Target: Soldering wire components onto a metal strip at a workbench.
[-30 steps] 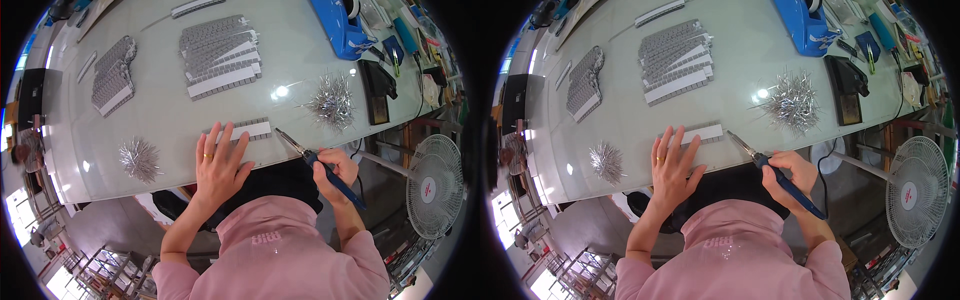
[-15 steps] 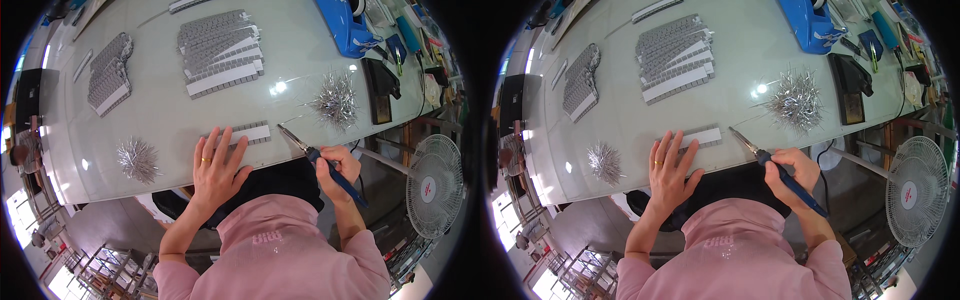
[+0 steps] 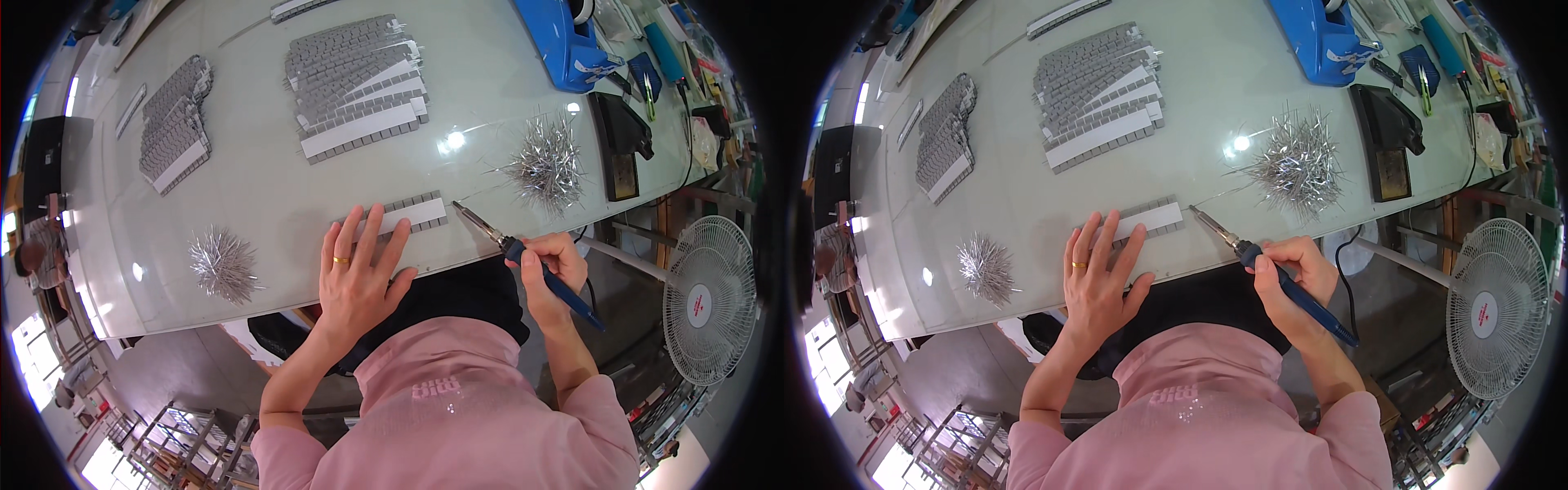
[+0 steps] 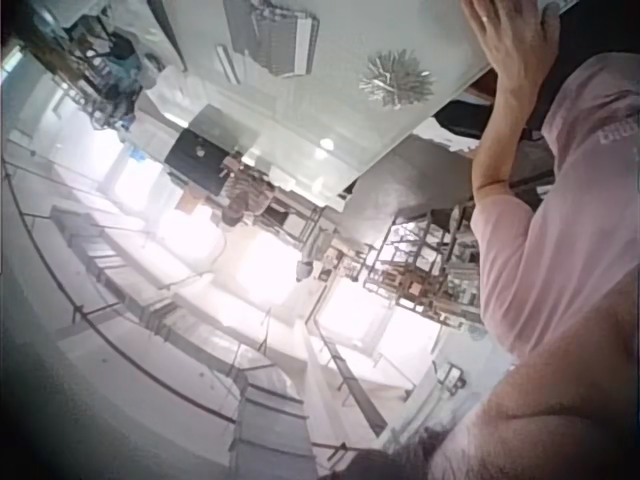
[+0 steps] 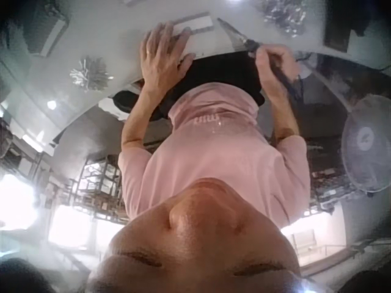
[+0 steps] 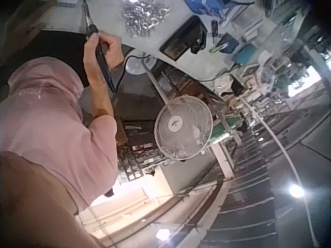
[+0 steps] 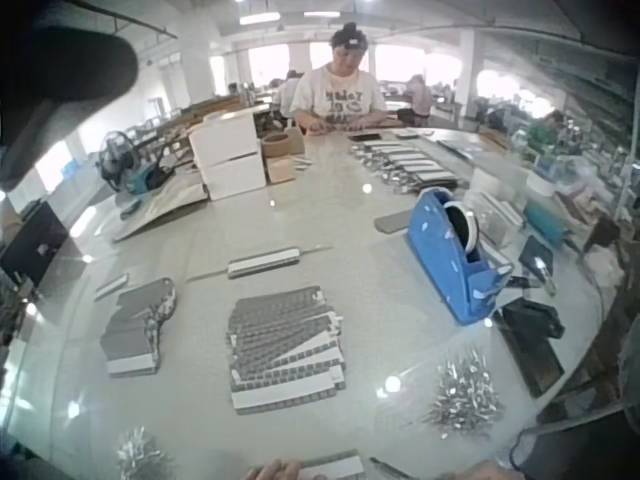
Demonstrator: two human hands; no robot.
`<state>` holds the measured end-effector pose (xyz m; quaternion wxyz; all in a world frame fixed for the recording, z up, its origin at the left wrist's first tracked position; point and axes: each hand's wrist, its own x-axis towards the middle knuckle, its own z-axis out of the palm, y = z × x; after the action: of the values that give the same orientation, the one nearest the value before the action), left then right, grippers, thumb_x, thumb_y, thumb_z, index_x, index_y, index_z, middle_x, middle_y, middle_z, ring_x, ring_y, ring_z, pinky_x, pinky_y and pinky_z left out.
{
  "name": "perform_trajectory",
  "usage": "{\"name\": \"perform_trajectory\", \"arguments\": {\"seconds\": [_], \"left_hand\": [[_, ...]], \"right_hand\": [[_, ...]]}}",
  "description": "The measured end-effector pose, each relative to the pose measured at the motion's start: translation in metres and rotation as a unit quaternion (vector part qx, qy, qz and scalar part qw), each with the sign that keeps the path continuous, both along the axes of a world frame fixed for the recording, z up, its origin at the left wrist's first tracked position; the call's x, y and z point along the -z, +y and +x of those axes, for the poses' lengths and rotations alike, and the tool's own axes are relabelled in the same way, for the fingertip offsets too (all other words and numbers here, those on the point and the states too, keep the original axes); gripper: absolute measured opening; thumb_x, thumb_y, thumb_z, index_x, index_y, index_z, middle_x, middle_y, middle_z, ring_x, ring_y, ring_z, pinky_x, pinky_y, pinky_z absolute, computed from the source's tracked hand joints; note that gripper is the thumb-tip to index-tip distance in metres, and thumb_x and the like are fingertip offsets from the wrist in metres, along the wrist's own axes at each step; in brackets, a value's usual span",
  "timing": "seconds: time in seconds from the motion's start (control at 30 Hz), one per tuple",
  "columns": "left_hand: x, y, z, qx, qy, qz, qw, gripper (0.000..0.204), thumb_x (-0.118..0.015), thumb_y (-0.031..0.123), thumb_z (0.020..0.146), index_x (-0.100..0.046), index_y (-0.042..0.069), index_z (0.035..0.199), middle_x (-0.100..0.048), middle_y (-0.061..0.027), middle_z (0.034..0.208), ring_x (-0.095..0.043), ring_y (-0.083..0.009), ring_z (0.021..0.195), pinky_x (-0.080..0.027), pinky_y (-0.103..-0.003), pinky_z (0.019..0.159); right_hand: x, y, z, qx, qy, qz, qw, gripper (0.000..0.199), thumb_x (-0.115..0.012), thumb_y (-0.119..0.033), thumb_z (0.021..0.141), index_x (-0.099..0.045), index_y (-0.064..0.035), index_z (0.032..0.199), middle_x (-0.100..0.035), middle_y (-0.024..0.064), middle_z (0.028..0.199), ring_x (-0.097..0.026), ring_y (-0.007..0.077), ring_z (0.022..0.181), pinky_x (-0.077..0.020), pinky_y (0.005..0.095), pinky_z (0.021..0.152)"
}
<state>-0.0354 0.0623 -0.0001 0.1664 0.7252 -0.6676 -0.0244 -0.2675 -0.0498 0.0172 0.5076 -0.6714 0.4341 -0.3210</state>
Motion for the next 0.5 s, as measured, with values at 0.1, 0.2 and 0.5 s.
{"name": "perform_trajectory", "arguments": {"seconds": [0.1, 0.2, 0.5], "left_hand": [[-0.0002, -0.0006, 0.0003, 0.003, -0.005, 0.0, 1.0, 0.051, -0.07, 0.036, 0.08, -0.061, 0.019, 0.127, -0.049, -0.0122, 0.138, -0.043, -0.0317, 0.129, -0.039, -0.05, 0.102], [0.0001, -0.001, 0.0, 0.004, -0.006, 0.001, 1.0, 0.051, -0.07, 0.036, 0.08, -0.061, 0.019, 0.127, -0.049, -0.0119, 0.138, -0.043, -0.0316, 0.129, -0.039, -0.05, 0.102], [0.0018, -0.0008, 0.0008, 0.01, -0.006, -0.001, 1.0, 0.051, -0.07, 0.036, 0.08, -0.061, 0.019, 0.127, -0.049, -0.0111, 0.139, -0.042, -0.0315, 0.129, -0.039, -0.049, 0.102]], "right_hand": [[-0.0004, 0.0009, -0.0006, 0.006, 0.01, -0.008, 1.0, 0.01, -0.064, -0.003, 0.087, -0.056, 0.0017, 0.09, -0.066, 0.0113, 0.083, -0.065, 0.0124, 0.072, -0.0526, 0.025, 0.069], [-0.0019, 0.0017, 0.0015, 0.015, 0.019, -0.026, 0.999, 0.013, -0.069, -0.005, 0.082, -0.058, 0.0004, 0.088, -0.067, 0.01, 0.08, -0.064, 0.0111, 0.07, -0.05, 0.0232, 0.068], [-0.0075, -0.0006, 0.0039, 0.01, 0.033, -0.083, 0.996, 0.016, -0.073, -0.006, 0.078, -0.06, -0.0001, 0.085, -0.066, 0.0116, 0.076, -0.066, 0.0175, 0.07, -0.0522, 0.0269, 0.072]]}}
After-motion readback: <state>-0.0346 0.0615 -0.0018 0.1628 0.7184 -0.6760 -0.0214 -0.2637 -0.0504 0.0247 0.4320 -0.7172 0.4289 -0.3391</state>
